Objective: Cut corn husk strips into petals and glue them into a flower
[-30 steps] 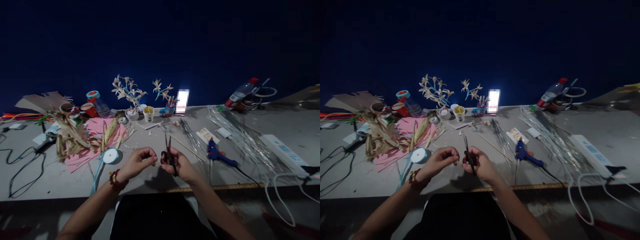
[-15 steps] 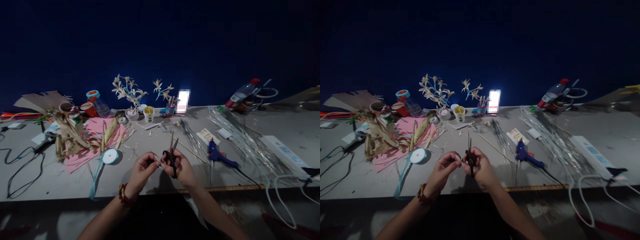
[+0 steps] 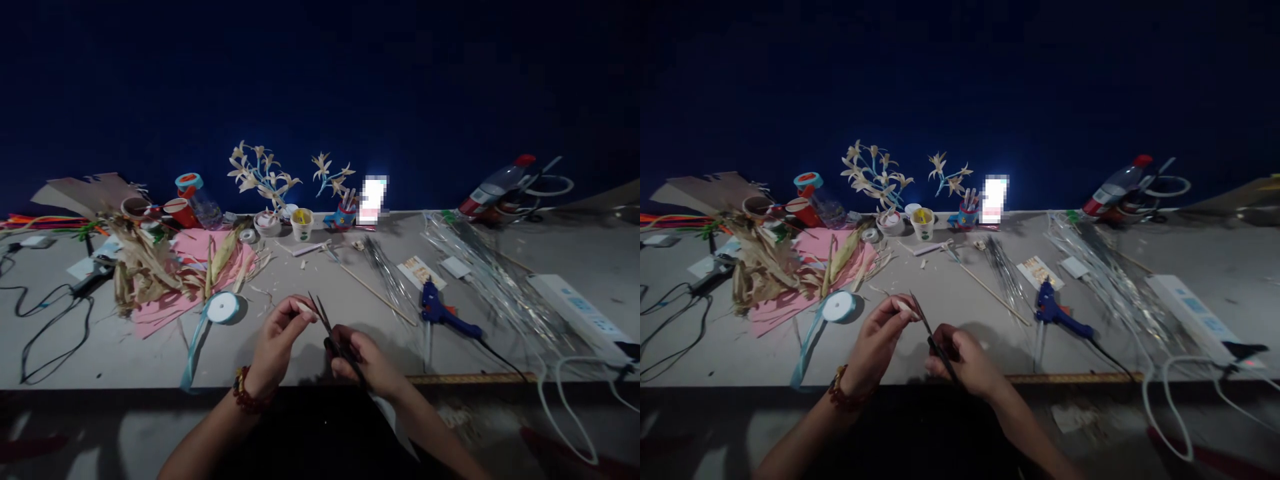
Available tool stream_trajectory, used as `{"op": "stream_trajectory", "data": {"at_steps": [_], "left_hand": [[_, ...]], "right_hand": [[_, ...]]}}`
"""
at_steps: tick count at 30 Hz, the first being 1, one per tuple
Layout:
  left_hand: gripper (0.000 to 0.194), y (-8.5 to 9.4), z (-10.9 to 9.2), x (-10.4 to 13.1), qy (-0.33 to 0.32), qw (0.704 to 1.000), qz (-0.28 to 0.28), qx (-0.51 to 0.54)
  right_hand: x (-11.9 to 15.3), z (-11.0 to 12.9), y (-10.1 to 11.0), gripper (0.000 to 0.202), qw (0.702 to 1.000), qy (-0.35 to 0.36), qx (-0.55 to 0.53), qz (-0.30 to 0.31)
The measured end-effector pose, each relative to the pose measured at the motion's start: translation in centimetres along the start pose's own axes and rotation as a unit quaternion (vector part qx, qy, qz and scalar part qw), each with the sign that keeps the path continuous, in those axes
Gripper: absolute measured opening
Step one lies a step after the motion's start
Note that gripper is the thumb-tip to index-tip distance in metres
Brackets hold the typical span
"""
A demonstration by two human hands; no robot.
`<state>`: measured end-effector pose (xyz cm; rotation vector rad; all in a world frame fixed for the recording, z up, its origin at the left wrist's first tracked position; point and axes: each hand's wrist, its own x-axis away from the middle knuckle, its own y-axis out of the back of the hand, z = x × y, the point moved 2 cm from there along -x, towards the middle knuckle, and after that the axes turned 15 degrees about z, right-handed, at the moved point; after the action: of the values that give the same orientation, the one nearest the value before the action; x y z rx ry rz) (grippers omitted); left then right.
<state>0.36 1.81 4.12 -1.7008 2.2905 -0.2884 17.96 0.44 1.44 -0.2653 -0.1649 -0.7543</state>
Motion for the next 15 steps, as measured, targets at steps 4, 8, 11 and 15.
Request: {"op": "stream_trajectory", "data": {"at_steps": [4, 8, 11, 15], "left_hand": [[0.012, 0.04, 0.06, -0.06, -0.005, 1.000, 0.004, 0.006], [0.012, 0.01, -0.15, -0.01, -0.010, 1.000, 0.006, -0.004], [0.011, 0.01, -0.24, 0.04, -0.012, 1.000, 0.003, 0.001], [0.011, -0.15, -0.14, 0.04, -0.014, 0.999, -0.010, 0.028]], "right_hand": [[0.17, 0.08, -0.03, 0.047, 0.999, -0.010, 0.036, 0.002], [0.04, 0.46, 0.01, 0.051, 0.999, -0.011, 0.053, -0.001], [0.04, 0.44, -0.10, 0.052, 0.999, -0.010, 0.050, -0.003], [-0.01, 0.44, -0.38, 0.054, 0.999, -0.004, 0.035, -0.008]]}}
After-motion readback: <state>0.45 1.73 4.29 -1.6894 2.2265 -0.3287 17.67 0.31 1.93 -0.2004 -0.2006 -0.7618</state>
